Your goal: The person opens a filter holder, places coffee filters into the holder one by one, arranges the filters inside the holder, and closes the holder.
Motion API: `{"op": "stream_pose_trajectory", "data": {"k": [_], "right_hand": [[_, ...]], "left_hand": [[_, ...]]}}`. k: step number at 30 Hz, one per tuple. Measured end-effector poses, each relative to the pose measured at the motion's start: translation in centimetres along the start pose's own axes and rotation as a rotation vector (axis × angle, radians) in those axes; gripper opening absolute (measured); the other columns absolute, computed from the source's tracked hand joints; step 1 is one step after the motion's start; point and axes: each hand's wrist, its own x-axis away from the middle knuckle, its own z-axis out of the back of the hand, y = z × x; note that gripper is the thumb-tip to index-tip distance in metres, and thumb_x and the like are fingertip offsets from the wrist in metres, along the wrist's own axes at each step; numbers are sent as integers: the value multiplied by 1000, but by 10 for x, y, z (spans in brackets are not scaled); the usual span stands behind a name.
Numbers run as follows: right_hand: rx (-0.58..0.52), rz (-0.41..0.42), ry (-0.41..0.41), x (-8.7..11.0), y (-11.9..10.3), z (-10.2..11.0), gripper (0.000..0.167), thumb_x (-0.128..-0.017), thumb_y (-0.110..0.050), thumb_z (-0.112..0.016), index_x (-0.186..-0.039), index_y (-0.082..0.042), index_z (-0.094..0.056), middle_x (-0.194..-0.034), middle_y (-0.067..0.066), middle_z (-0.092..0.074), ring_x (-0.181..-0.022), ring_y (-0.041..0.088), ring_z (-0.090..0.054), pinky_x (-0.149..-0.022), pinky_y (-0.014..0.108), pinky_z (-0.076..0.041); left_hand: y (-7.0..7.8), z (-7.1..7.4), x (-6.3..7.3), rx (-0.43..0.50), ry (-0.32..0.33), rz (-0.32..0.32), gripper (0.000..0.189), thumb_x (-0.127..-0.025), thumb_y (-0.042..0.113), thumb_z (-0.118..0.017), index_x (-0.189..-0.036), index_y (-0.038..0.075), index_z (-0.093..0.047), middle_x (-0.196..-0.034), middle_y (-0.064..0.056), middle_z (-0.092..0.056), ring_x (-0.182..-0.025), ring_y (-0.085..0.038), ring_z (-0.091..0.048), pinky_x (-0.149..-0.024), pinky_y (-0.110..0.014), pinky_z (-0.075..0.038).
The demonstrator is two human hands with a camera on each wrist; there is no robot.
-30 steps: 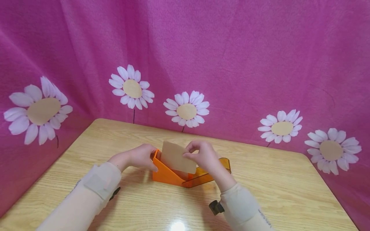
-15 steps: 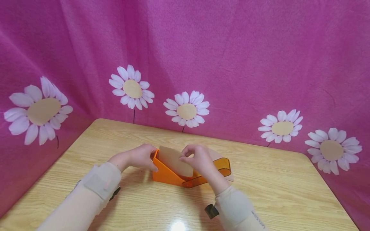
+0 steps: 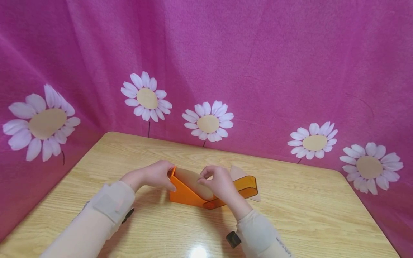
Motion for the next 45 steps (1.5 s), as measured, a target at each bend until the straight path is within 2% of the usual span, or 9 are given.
{"op": "stream_pose_trajectory", "data": {"k": [12,19,24,30,39,45], "right_hand": [[36,-9,-9,0,2,-4,9,-75,-14,-76,-73,-13,-67,-73,-2,-69,-78,15,-61,-78,34,-46],[73,-16,-22,-1,4,-8,9,-75,-16,-76,-74,-14,-67,-73,-2,-70,-78,15,-61,-81,37,-46],[118,-7,-21,0,4,-11,9,-75,-17,-76,-74,-14,-68,-73,-3,-69,-76,14,-62,-86,42,-44],[162,4,-14,1,4,-14,10,-75,-17,-77,-75,-14,-68,-72,-3,-70,-73,13,-61,-83,40,-42],[164,-29,-43,2,4,-14,9,-76,-16,-75,-76,-13,-67,-74,-3,-70,-76,15,-60,-89,46,-35],[155,-30,-48,1,2,-8,8,-77,-17,-75,-77,-15,-67,-74,-3,-70,-74,12,-58,-80,37,-43]], "left_hand": [[0,2,0,14,0,-10,24,-70,8,-76,-89,4,-61,-79,-1,-61,-71,-11,-48,-68,-25,-43],[-1,1,0,29,-10,25,27,-72,8,-76,-95,4,-63,-83,-1,-62,-73,-13,-50,-71,-26,-44],[-1,1,0,27,-11,29,26,-72,8,-76,-94,4,-62,-81,-1,-61,-72,-13,-49,-69,-26,-44],[0,1,0,28,-9,24,25,-71,8,-76,-91,4,-61,-79,-1,-60,-70,-12,-48,-67,-25,-43],[2,1,0,34,-14,24,25,-71,8,-76,-91,4,-61,-81,-1,-61,-72,-13,-49,-69,-26,-44],[1,1,0,37,-14,28,26,-72,7,-76,-93,4,-62,-81,-1,-60,-72,-13,-49,-69,-26,-44]]}}
